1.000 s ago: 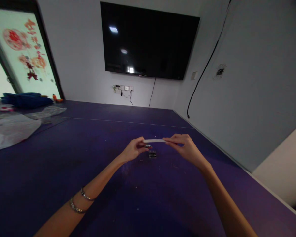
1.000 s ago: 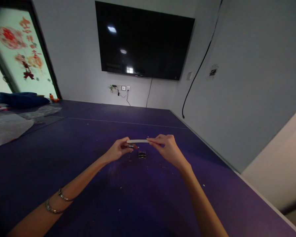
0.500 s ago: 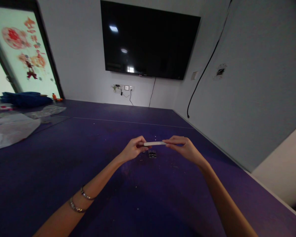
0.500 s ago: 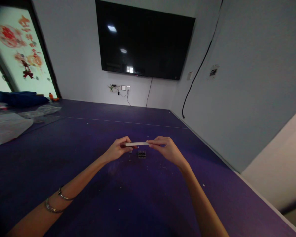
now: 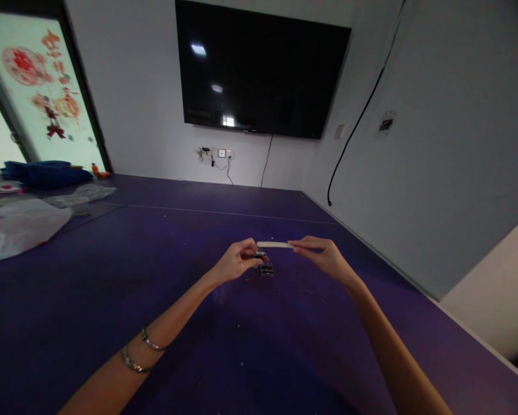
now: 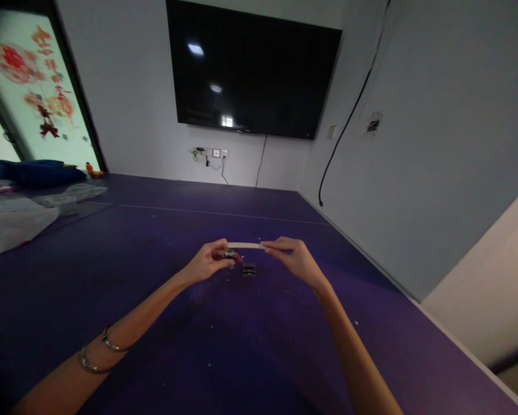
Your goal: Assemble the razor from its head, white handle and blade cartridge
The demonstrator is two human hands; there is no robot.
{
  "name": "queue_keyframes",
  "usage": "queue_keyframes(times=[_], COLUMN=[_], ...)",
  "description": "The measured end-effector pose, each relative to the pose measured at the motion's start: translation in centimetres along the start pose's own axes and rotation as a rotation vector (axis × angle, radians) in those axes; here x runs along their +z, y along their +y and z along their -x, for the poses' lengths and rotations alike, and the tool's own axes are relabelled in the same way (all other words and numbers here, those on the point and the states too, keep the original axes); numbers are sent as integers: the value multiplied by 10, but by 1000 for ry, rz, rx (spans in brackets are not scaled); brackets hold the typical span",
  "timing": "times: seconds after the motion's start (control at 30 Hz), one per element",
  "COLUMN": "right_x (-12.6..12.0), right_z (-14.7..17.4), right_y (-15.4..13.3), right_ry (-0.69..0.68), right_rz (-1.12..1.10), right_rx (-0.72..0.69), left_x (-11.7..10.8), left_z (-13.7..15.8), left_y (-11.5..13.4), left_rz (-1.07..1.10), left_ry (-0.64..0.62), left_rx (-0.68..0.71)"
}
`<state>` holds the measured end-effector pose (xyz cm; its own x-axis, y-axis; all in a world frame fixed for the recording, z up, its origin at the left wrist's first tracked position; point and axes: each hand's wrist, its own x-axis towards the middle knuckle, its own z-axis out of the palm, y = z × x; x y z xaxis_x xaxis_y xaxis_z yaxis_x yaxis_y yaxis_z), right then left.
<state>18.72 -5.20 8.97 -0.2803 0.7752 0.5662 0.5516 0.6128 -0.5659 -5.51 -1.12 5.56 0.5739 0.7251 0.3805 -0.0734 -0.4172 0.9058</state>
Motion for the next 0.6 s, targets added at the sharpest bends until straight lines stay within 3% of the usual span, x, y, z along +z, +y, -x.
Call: queue_keyframes(times=[0.13, 0.3, 0.43, 0.6], right_x=[-1, 0, -1, 0], right_z=[1, 1, 2, 2], right_y=[-4, 3, 10, 13], right_ry=[-57, 10, -77, -16], right_rz=[-50, -27, -75, -67], right_rx=[-9, 19, 16, 34], left_x=[-1, -2, -2, -1], left_z=[-1, -1, -1, -1], left_y=[-1, -3, -2, -4], left_rz=[-31, -9, -12, 25], left_ry=[13, 19, 25, 5], left_rx=[26, 4, 8, 18])
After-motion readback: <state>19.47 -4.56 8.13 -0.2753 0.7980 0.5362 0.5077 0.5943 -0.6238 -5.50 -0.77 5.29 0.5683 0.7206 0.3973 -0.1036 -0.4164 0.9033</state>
